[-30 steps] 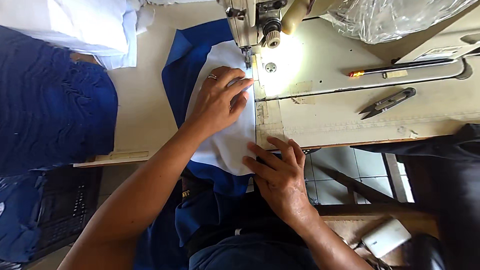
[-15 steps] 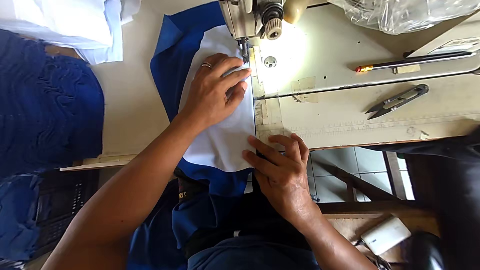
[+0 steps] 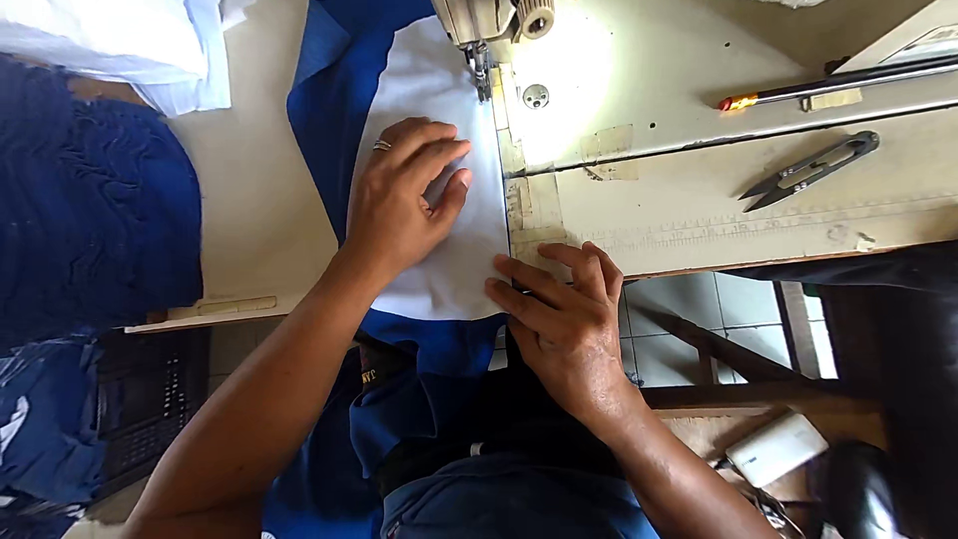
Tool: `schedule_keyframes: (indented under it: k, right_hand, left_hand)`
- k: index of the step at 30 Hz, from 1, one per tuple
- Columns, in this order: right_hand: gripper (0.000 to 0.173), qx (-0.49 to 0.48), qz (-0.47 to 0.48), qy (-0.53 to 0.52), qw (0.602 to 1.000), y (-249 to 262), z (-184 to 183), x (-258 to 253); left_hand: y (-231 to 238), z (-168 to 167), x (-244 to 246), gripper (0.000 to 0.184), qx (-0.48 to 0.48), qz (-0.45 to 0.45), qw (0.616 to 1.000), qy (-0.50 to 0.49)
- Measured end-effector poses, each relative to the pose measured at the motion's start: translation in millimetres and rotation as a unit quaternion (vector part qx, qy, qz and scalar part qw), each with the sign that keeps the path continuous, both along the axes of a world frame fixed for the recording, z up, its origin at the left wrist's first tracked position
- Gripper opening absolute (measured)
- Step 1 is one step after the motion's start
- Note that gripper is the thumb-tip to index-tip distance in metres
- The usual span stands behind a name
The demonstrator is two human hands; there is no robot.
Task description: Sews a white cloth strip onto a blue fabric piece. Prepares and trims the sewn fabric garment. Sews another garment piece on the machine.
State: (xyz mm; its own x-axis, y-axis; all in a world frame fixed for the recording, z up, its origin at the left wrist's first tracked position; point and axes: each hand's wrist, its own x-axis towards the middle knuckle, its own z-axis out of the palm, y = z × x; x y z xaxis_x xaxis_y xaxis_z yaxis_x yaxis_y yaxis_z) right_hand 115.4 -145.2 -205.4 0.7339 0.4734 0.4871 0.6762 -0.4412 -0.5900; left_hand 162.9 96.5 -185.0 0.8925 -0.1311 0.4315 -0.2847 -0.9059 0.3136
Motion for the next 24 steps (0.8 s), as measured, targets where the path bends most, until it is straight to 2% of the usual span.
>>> schedule_keyframes:
  k: [13, 20, 24]
  right_hand:
    - [0.023, 0.014, -0.004, -0.002, 1.000, -1, 7, 0]
    - [0.026, -0.004, -0.010, 0.000, 1.000, -2, -4, 1]
    - [0.026, -0.003, -0.008, 0.005, 1.000, -1, -2, 2]
  left_hand:
    - [1, -1, 1, 0.036, 0.024, -0.004, 1.000, -0.001]
    - [1, 1, 2, 0.038, 0.040, -0.026, 0.999, 0.003]
    - [-7, 12, 5, 0.034, 0.025, -0.011, 1.000, -0.008]
